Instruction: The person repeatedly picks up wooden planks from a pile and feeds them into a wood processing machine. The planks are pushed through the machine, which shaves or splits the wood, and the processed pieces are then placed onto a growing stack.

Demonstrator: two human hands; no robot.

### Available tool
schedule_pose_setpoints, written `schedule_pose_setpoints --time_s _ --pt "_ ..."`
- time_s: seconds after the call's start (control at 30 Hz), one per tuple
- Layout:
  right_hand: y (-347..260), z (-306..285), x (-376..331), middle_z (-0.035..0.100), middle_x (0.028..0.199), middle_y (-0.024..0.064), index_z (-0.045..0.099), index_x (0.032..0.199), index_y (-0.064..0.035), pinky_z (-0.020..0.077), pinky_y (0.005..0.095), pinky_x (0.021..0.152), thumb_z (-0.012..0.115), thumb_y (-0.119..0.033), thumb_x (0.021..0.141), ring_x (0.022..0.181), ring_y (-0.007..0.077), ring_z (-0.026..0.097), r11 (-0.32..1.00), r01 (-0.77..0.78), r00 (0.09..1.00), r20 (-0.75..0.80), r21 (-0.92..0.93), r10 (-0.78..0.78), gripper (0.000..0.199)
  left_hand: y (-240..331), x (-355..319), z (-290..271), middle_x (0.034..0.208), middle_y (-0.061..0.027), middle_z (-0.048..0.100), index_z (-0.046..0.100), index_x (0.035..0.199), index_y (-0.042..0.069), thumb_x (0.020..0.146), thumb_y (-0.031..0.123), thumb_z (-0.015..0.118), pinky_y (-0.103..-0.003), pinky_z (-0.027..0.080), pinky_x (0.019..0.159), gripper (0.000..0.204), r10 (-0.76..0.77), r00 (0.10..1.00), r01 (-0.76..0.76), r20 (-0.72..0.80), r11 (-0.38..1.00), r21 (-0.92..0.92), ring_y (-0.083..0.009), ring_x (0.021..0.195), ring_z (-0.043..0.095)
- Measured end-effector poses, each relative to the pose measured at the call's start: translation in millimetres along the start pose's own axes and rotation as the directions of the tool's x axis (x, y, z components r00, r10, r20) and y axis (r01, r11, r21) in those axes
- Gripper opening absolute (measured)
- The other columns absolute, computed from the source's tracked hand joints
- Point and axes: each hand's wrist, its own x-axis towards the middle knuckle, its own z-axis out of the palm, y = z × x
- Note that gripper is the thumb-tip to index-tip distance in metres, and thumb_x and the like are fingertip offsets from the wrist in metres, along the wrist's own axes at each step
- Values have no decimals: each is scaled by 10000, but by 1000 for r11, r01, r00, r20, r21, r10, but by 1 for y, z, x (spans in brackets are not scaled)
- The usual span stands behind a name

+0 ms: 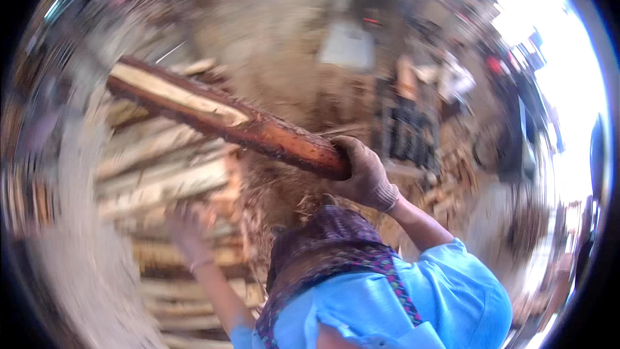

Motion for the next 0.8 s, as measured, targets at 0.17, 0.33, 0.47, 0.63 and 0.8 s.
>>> schedule_pose_setpoints --time_s 0.17,0.33,0.47,0.63,0.8 --pt "81 -80 -83 721 1163 193 600 1380 -59 566 454 959 909 -258 744 1079 336 720 853 -514 745 -444 95 498 734 41 87 167 1671 -243 362 298 1703 103 1086 541 558 -507 384 1231 800 -11 568 282 -823 942 182 -379 1490 436" --pt "182 -117 -124 694 1231 163 570 1396 -10 555 421 985 854 -216 853 1132 312 684 655 -752 423 -713 68 559 647 38 102 145 1650 -205 391 358 1659 43 1081 530 565 -501 362 1237 784 -63 633 304 -771 937 173 -352 1499 406" --pt "328 -202 -122 701 1240 188 604 1362 55 533 420 987 828 -359 884 1121 333 669 587 -806 472 -674 -70 568 671 29 104 106 1332 -133 641 583 1431 73 1041 474 627 -470 494 1008 561 25 668 276 -743 919 280 -275 1207 596" --pt "472 -296 -70 709 1250 220 647 1320 135 505 419 989 796 -538 923 1108 358 650 327 -905 426 -560 -274 711 796 36 119 105 1309 -99 574 578 1395 117 981 548 713 -478 489 950 612 -81 544 333 -835 934 126 -277 1103 591" --pt "355 -221 14 717 1370 159 607 1492 -9 513 374 1063 773 -333 971 1249 251 670 829 -550 777 -304 96 551 636 37 111 142 994 -25 625 664 1149 148 968 564 746 -428 514 796 462 -36 372 275 -928 959 73 -217 907 622"
